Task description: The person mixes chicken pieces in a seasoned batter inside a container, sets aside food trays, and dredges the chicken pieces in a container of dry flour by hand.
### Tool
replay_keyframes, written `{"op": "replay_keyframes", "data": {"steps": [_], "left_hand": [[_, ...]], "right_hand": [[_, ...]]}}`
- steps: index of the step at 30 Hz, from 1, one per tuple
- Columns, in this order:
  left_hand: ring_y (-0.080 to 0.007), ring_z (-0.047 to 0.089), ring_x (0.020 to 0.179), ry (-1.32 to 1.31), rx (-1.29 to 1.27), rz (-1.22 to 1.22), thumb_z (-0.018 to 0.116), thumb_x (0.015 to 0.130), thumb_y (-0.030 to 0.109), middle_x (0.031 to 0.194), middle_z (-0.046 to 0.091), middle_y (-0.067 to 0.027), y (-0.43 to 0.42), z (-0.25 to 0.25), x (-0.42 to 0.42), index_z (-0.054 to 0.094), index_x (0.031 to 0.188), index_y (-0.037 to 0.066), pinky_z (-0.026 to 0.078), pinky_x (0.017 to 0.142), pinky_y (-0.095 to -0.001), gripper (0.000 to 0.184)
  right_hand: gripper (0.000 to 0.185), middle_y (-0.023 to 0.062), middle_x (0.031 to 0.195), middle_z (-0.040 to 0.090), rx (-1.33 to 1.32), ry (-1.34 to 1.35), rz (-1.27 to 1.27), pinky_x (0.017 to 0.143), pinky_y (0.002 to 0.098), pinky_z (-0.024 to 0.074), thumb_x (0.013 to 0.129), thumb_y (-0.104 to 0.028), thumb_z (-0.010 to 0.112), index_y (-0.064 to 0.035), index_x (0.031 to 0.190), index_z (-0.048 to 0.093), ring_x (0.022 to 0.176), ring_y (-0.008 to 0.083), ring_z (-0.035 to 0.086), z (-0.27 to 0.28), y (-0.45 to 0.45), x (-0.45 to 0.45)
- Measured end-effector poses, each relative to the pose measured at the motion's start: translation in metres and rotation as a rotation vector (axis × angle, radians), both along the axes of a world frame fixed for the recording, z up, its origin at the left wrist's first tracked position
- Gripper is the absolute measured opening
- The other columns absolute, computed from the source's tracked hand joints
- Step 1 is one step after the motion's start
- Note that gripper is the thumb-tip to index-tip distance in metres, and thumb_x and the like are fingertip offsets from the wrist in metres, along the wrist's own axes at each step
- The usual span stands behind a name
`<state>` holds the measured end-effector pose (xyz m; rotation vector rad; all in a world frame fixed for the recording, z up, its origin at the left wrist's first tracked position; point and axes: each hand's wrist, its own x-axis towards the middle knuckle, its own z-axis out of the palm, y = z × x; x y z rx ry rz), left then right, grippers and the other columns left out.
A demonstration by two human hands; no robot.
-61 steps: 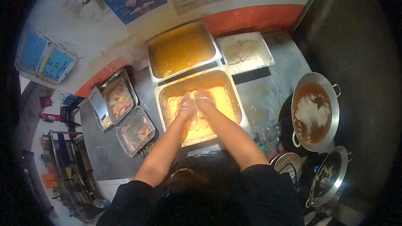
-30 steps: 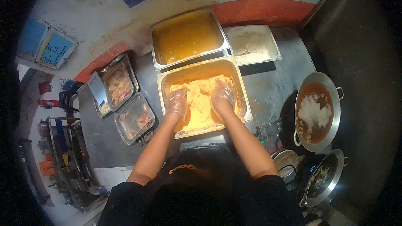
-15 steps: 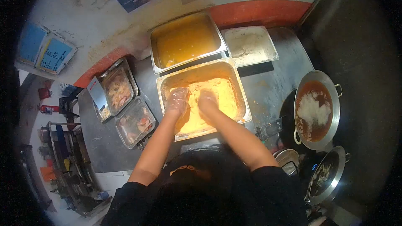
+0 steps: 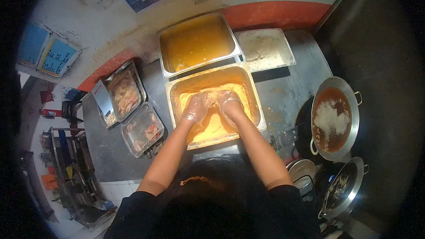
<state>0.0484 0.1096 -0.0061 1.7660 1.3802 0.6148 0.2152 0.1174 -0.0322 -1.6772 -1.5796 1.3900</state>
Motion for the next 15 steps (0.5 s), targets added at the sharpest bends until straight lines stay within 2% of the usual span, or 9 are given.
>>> {"op": "replay_keyframes", "data": {"steps": [2, 5, 6, 8, 10, 11, 12, 13, 15], "left_hand": [[-0.0356, 0.057, 0.108, 0.114, 0.089, -0.004, 0.053, 0.090, 0.025, 0.113, 0.063, -0.0193, 0.000, -0.013, 0.001, 0.063, 0.113, 0.006, 0.044, 0.094, -0.0403, 0.031], [-0.0357, 0.057, 0.106, 0.151, 0.157, 0.063, 0.052, 0.090, 0.023, 0.114, 0.062, -0.0195, -0.003, -0.013, 0.001, 0.063, 0.112, 0.006, 0.044, 0.093, -0.0410, 0.030], [-0.0358, 0.057, 0.106, 0.076, 0.141, 0.127, 0.051, 0.090, 0.022, 0.115, 0.061, -0.0196, -0.002, -0.011, 0.001, 0.062, 0.113, 0.007, 0.044, 0.093, -0.0413, 0.030], [-0.0355, 0.057, 0.107, 0.160, 0.170, 0.083, 0.053, 0.089, 0.023, 0.117, 0.060, -0.0201, 0.001, -0.017, -0.007, 0.059, 0.117, 0.008, 0.044, 0.093, -0.0419, 0.033], [-0.0352, 0.056, 0.109, 0.243, 0.201, 0.038, 0.054, 0.087, 0.023, 0.119, 0.059, -0.0207, -0.001, -0.016, -0.013, 0.056, 0.122, 0.009, 0.044, 0.093, -0.0424, 0.037], [-0.0373, 0.053, 0.113, 0.448, 0.090, 0.086, 0.054, 0.086, 0.024, 0.124, 0.055, -0.0211, 0.007, -0.007, -0.014, 0.052, 0.127, 0.009, 0.043, 0.096, -0.0431, 0.043], [-0.0394, 0.050, 0.118, 0.654, -0.046, 0.125, 0.054, 0.086, 0.025, 0.129, 0.051, -0.0214, 0.005, -0.004, -0.014, 0.047, 0.132, 0.010, 0.041, 0.100, -0.0437, 0.049], [-0.0394, 0.050, 0.118, 0.654, -0.055, 0.122, 0.054, 0.086, 0.025, 0.129, 0.051, -0.0214, 0.005, -0.007, -0.011, 0.047, 0.132, 0.010, 0.041, 0.100, -0.0437, 0.049], [-0.0387, 0.050, 0.118, 0.729, -0.134, -0.045, 0.056, 0.083, 0.028, 0.129, 0.052, -0.0220, 0.014, -0.013, -0.001, 0.043, 0.133, 0.008, 0.041, 0.100, -0.0438, 0.055]], "right_hand": [[0.016, 0.0154, 0.093, 0.067, 0.267, -0.560, 0.189, 0.079, 0.0372, 0.0494, 0.088, -0.009, 0.053, -0.0014, 0.095, 0.066, 0.088, 0.0252, 0.063, -0.001, 0.003, -0.005], [0.019, 0.0186, 0.097, 0.067, 0.387, -0.648, 0.160, 0.081, 0.0371, 0.0490, 0.088, -0.009, 0.051, -0.0026, 0.097, 0.066, 0.091, 0.0291, 0.064, -0.010, -0.001, -0.011], [0.019, 0.0186, 0.097, 0.067, 0.387, -0.646, 0.161, 0.081, 0.0370, 0.0490, 0.088, -0.009, 0.051, -0.0026, 0.097, 0.066, 0.091, 0.0291, 0.064, -0.004, -0.002, -0.010], [0.025, 0.0210, 0.100, 0.066, 0.198, -0.026, -0.173, 0.088, 0.0428, 0.0474, 0.085, -0.013, 0.050, -0.0035, 0.100, 0.067, 0.099, 0.0357, 0.062, 0.015, -0.009, -0.006], [0.024, 0.0212, 0.100, 0.066, 0.255, -0.146, -0.233, 0.088, 0.0421, 0.0474, 0.084, -0.012, 0.051, -0.0033, 0.099, 0.067, 0.097, 0.0357, 0.062, -0.027, -0.016, 0.013], [0.023, 0.0213, 0.100, 0.066, 0.335, -0.265, -0.292, 0.088, 0.0413, 0.0474, 0.082, -0.011, 0.052, -0.0032, 0.097, 0.068, 0.096, 0.0357, 0.063, -0.039, -0.005, 0.019], [0.025, 0.0218, 0.102, 0.066, 0.001, -0.505, -0.208, 0.092, 0.0405, 0.0453, 0.082, -0.014, 0.053, -0.0037, 0.099, 0.069, 0.100, 0.0347, 0.062, 0.009, -0.001, 0.012], [0.025, 0.0218, 0.102, 0.066, -0.008, -0.506, -0.206, 0.092, 0.0405, 0.0453, 0.082, -0.014, 0.053, -0.0037, 0.099, 0.069, 0.100, 0.0347, 0.062, -0.016, 0.002, 0.011], [0.028, 0.0238, 0.102, 0.066, -0.054, -0.585, 0.296, 0.093, 0.0414, 0.0446, 0.083, -0.017, 0.053, -0.0030, 0.101, 0.068, 0.103, 0.0339, 0.062, -0.074, 0.009, 0.009]]}}
